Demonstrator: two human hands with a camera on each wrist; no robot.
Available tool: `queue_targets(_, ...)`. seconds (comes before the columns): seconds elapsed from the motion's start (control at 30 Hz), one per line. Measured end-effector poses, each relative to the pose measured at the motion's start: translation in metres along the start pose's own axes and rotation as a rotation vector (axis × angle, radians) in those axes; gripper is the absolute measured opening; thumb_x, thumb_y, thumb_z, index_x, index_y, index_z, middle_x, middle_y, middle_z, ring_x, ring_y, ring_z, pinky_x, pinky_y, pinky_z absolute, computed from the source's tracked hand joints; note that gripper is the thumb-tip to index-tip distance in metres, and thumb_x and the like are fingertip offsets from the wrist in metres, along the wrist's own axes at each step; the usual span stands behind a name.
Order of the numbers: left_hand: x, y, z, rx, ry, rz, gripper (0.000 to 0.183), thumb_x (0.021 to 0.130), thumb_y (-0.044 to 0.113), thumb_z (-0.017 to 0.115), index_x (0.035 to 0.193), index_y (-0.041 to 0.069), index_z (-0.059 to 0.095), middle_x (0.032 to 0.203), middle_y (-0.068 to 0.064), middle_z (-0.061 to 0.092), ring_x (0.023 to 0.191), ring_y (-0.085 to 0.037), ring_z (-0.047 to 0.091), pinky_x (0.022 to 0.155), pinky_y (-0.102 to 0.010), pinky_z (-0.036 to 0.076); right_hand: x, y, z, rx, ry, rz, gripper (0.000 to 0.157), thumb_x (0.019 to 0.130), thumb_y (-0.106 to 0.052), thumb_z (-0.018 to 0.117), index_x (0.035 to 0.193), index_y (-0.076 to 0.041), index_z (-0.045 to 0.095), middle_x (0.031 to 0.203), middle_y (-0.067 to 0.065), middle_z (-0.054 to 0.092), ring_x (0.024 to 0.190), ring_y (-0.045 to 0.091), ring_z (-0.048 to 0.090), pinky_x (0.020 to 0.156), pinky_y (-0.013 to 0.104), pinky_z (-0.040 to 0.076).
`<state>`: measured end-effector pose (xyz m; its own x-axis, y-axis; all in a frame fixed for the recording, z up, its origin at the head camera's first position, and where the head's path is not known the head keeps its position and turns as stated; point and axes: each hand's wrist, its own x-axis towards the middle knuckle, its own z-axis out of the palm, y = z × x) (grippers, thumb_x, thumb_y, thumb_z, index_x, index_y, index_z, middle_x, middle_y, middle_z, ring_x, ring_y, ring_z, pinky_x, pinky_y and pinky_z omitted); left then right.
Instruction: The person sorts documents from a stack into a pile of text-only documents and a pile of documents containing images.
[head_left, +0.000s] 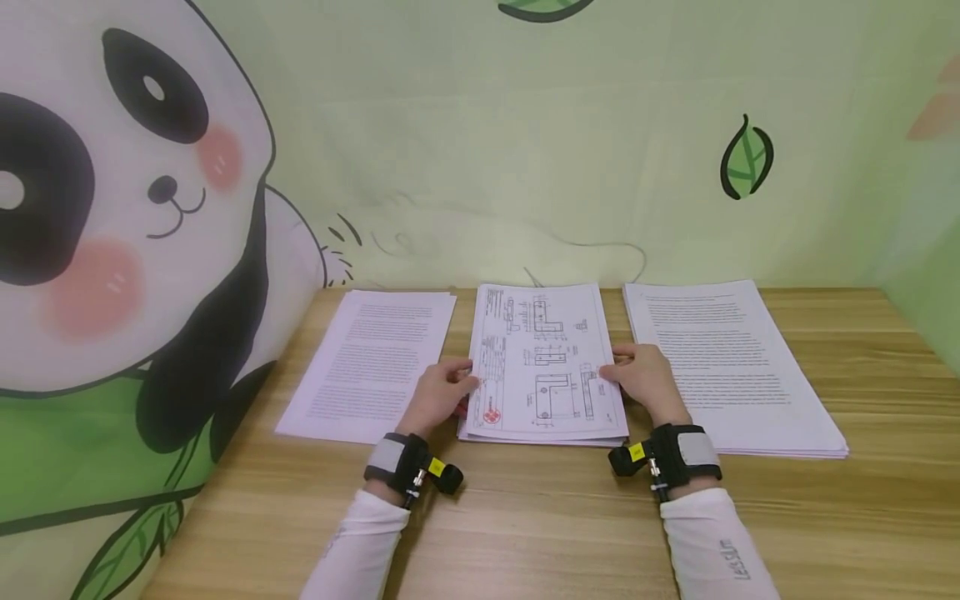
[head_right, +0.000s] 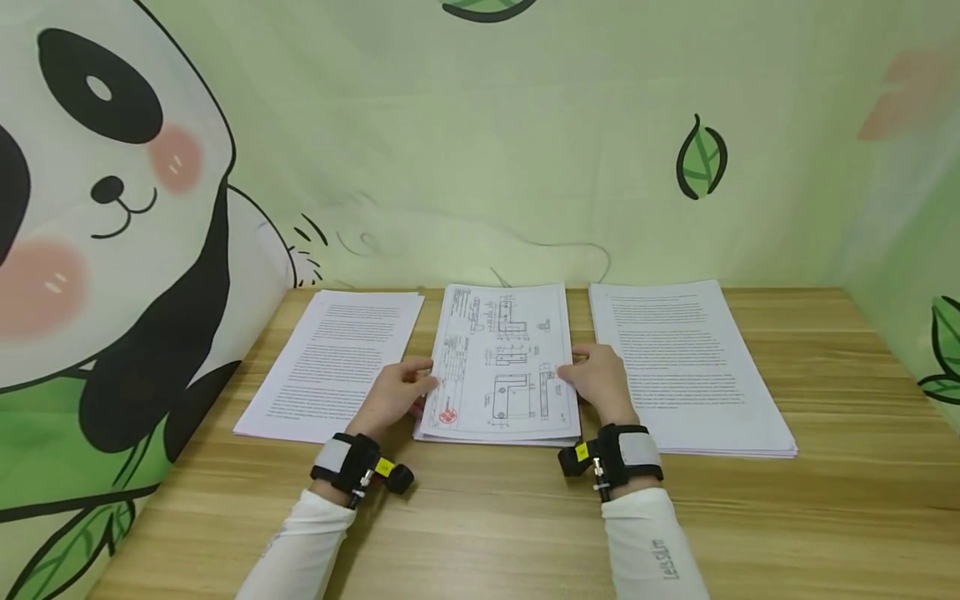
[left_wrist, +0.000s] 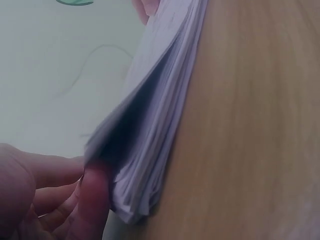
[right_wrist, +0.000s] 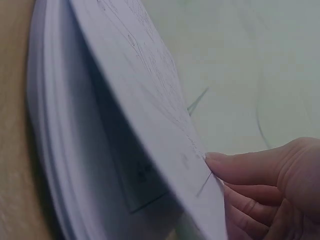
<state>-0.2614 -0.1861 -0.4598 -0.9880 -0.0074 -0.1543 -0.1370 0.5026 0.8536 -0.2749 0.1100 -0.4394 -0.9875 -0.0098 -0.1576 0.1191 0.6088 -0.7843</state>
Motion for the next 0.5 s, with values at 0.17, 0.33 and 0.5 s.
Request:
queue_targets(0.17, 0.0008, 0.001, -0.0015, 0.003, -0.007, -0.003, 0.046, 0.087, 0.018, 0.061, 0.131, 0.008, 0.053, 0.089, -0.012, 0.064, 0.057, -0.016, 0.06, 0.049, -0.024, 0.053, -0.001, -0.0003, -0.002, -0.02, 0.021, -0.005, 0.051, 0.085, -0.017, 0.062, 0.13, 0.004, 0.051, 0.104, 0.024, 0.068, 0.079, 0.023, 0.066, 0.06, 0.024, 0.05)
queue_targets(0.33, 0.0006, 0.0035, -0.0029, -0.004, -0.008, -0.006, 0.046, 0.087, 0.017, 0.062, 0.131, 0.008, 0.053, 0.09, -0.012, 0.065, 0.055, -0.016, 0.06, 0.049, -0.024, 0.054, -0.0024, -0.0015, -0.0044, -0.046, 0.044, -0.014, 0.052, 0.085, -0.017, 0.06, 0.131, 0.005, 0.05, 0.1, 0.025, 0.069, 0.067, 0.019, 0.066, 0.052, 0.022, 0.049)
queue_targets(0.5, -0.0019, 0.0018, -0.0088, -0.042, 0.019, -0.018, 0.041, 0.09, 0.02, 0.058, 0.129, 0.007, 0.055, 0.09, -0.015, 0.067, 0.051, -0.016, 0.059, 0.048, -0.024, 0.054, -0.0042, -0.0063, -0.0045, -0.119, 0.114, -0.022, 0.05, 0.088, -0.02, 0.055, 0.131, 0.005, 0.05, 0.106, 0.027, 0.067, 0.075, 0.027, 0.064, 0.055, 0.027, 0.045)
